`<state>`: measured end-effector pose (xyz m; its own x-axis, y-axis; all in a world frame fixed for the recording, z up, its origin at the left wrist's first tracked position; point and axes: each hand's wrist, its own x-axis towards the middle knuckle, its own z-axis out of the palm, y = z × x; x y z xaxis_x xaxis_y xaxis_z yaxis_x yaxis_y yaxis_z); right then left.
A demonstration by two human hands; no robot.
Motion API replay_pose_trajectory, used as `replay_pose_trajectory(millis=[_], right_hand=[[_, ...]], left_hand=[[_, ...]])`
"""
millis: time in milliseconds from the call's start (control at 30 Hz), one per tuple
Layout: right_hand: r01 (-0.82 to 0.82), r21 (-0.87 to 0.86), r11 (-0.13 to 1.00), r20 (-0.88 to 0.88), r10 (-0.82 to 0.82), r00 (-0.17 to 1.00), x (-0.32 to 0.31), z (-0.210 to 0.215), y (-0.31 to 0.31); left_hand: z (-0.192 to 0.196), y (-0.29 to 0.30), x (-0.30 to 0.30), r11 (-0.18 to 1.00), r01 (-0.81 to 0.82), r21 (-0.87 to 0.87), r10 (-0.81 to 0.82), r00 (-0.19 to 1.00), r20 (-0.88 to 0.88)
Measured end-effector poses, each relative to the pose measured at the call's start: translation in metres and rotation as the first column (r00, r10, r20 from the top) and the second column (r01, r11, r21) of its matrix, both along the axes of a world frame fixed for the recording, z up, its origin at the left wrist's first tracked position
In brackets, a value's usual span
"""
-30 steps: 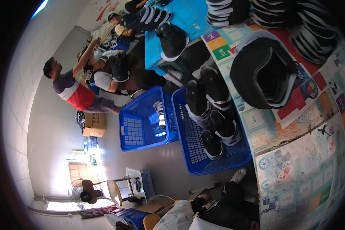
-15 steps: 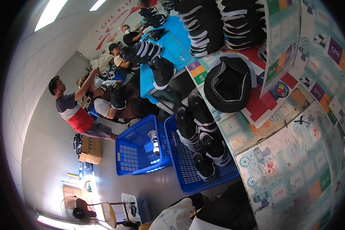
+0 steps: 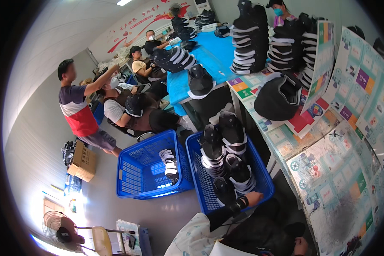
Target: Cleaning and refining the inside of newly manufactured shoes using a handheld air tool and manual inspection.
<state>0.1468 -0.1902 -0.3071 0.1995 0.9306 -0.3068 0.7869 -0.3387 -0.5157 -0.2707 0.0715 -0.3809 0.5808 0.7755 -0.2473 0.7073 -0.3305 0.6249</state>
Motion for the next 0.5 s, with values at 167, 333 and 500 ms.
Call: replay_pose_trajectory(millis=[167,333,500], right_hand=[[0.052,-0.338,0.94,0.182,0.011,0.983,-0.039,0.07,-0.001],[0.073,-0.637,0.768,0.085,-0.024,0.996,-0.018,0.07,-0.023],[0.159,-0.035,0.987,0.27,-0.144,0.952,0.026,-0.017,-0.012]], left_hand=[[0.035,-0.045,0.024,1.0,0.0,-0.019,0.004,0.975,0.222],[0.053,-0.065,0.022,0.998,-0.057,-0.024,0.061,0.967,0.247],[0.053,-0.075,0.028,0.999,-0.026,-0.021,0.031,0.948,0.317]])
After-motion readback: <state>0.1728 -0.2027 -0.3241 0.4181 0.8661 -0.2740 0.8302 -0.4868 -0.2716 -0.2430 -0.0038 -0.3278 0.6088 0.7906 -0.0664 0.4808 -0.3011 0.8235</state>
